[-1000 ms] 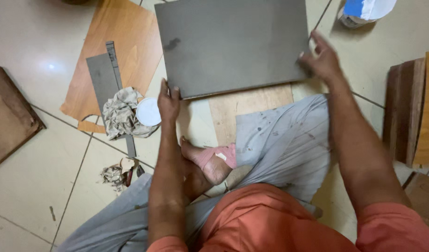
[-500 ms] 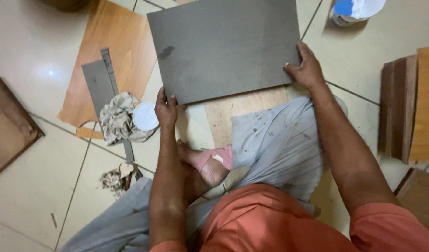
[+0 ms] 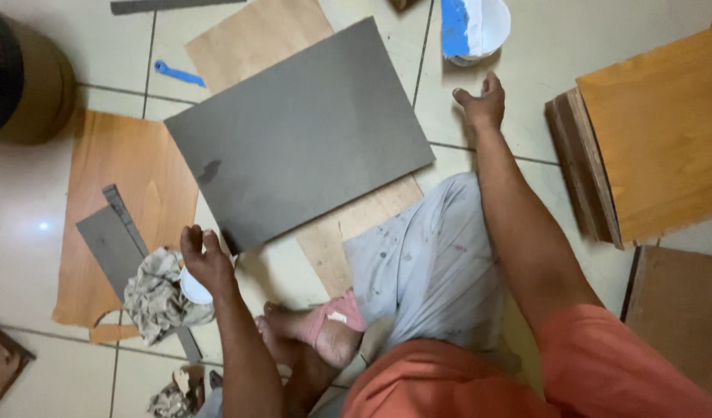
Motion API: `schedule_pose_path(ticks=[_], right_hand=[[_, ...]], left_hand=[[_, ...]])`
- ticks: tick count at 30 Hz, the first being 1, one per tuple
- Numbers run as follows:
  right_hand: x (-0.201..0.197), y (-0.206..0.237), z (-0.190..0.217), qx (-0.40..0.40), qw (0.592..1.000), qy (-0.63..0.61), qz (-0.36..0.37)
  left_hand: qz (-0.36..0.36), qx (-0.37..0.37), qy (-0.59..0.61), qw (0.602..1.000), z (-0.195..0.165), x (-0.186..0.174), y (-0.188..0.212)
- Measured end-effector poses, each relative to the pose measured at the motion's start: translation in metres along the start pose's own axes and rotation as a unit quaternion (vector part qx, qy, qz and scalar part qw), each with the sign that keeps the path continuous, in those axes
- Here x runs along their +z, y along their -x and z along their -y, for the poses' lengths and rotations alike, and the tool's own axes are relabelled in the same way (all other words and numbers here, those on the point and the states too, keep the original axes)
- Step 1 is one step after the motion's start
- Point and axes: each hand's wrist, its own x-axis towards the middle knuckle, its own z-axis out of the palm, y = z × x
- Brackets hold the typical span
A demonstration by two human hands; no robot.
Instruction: The person applies white glue to a wooden board using a blue spreader, then wipes the surface with a cloth. They flip the board and continue applying glue to the other side, then move to a second board and repeat the process.
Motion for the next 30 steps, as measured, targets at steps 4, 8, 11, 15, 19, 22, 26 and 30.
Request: schedule_pose_path(ticks=[4,8,11,15,19,22,26,30], right_hand=[[0.005,-0.020,0.005,-0.073,0.991,0.107,-0.020],[0.020,-0.038,0.009,-0.129,0.988,0.075,-0.033],[0.035,-0.056,0.006,-0.167,0.984,0.051,-0.034],[0.047,-0.090,-0.002,-0.073,0.880,-0.450,0.132],[0.045,-0.113,-0.016,-0.108,0.854,-0.489,0.144],[0.043,-0.111,-0.027,-0.261,0.958,-0.120,0.026],[0.032,-0.089,-0.013,-0.305,0.951,0.035,0.034],[0.011,-0.035,0.020,-0.412,0.890,0.195,-0.009]], left_hand=[[-0.004,0.022,-0.014,1.000,-0.011,0.011,-0.002],[0.007,0.014,-0.013,1.000,-0.034,0.024,-0.004],[0.043,0.026,-0.073,0.996,-0.055,0.043,-0.002],[0.154,0.042,-0.104,0.982,-0.078,0.084,0.018],[0.213,0.100,-0.121,0.964,-0.094,0.127,0.035],[0.218,0.094,-0.138,0.962,-0.106,0.148,0.043],[0.243,-0.037,-0.112,0.963,-0.127,0.180,0.056],[0.334,-0.196,0.031,0.921,-0.160,0.214,0.080]])
